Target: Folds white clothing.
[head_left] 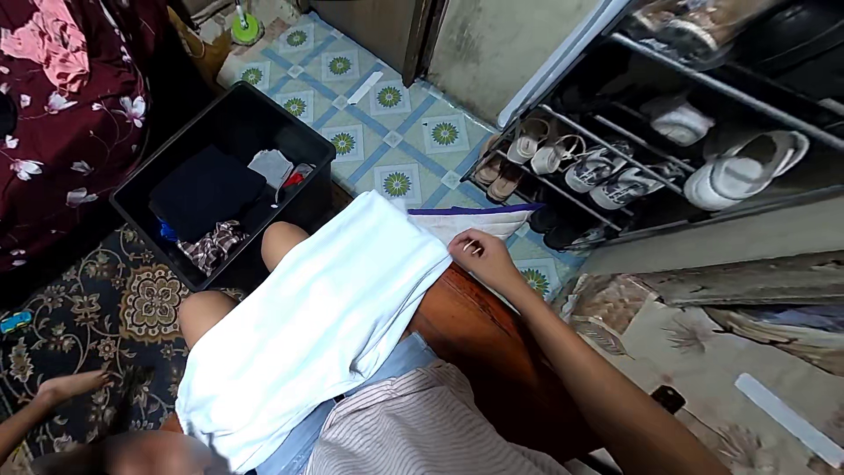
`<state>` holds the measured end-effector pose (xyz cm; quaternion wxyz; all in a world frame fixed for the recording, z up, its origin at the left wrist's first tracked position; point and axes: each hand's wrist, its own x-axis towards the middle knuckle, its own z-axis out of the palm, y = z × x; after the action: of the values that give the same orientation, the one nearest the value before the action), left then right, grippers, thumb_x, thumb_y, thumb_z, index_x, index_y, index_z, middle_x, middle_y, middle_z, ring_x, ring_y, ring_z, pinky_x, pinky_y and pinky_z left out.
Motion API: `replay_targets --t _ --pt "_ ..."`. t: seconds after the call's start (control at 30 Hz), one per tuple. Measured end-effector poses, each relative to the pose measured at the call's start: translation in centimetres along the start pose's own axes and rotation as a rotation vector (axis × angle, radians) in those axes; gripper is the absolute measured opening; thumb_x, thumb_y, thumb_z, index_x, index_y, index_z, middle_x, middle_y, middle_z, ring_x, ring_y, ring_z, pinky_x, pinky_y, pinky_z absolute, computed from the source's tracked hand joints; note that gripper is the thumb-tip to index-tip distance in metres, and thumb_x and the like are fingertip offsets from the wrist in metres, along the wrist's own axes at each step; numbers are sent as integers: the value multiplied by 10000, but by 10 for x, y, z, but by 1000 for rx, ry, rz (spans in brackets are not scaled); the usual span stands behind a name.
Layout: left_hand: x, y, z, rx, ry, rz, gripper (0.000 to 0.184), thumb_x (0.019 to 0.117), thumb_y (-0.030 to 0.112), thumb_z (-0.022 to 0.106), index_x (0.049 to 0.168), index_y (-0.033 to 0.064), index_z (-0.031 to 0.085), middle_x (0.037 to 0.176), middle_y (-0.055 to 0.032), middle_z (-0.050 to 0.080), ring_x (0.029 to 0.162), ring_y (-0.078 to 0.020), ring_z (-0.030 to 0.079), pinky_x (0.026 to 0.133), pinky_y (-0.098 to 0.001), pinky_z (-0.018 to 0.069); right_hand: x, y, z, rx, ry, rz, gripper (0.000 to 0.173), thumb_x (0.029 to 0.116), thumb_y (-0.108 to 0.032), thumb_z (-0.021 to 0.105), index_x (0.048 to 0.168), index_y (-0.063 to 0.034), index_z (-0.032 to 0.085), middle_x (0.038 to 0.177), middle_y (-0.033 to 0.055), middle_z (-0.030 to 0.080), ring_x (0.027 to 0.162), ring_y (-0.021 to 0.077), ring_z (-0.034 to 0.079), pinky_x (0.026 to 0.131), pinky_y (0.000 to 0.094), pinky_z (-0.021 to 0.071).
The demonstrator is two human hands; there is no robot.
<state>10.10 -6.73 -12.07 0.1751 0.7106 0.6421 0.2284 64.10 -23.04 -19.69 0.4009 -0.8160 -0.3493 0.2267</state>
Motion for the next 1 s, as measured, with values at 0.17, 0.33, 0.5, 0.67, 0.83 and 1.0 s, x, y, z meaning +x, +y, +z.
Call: replay_targets --t 0.17,0.33,0.5,0.67,0.83,1.0 --pt "-16 125 46 -239 -356 428 368 1002 197 597 1229 -90 636 1120 -199 693 1043 -234 683 902 -399 574 -44 -25 26 -150 -173 -347 260 917 -261 724 1134 -129 779 1145 63 698 1093 227 634 966 445 518" --pt "-37 187 128 -52 -435 662 353 954 334 669 1235 123 709 1139 -97 685 1044 -301 650 836 -497 542 -42 -29 47 -182 77 -304 252 978 -232 676 1169 -76 728 1079 112 695 1002 259 668 889 455 555" --pt "-19 209 135 3 -497 656 120 938 157 700 1033 125 766 931 -36 725 847 -230 699 733 -465 565 -34 -31 42 -250 107 -341 111 912 -148 748 997 -85 783 1046 131 664 968 315 626 808 481 537" --pt "-14 202 115 -97 -447 672 136 970 229 668 994 137 765 840 16 707 773 -154 679 700 -388 560 -41 -29 40 -194 327 -404 128 937 -130 697 986 -84 806 980 126 644 887 255 602 784 390 517" --pt "-28 190 123 -163 -582 689 151 984 213 644 997 120 763 849 11 724 779 -122 701 735 -324 603 -66 -23 60 -28 413 -201 170 997 -117 646 1095 -21 746 968 113 654 789 145 623 688 278 538" --pt "-40 188 126 -199 -629 669 167 985 198 630 1012 101 762 868 -9 731 764 -132 698 722 -326 600 -84 -55 77 573 289 367 207 979 -112 689 1147 -16 614 985 95 671 751 139 688 699 318 616"
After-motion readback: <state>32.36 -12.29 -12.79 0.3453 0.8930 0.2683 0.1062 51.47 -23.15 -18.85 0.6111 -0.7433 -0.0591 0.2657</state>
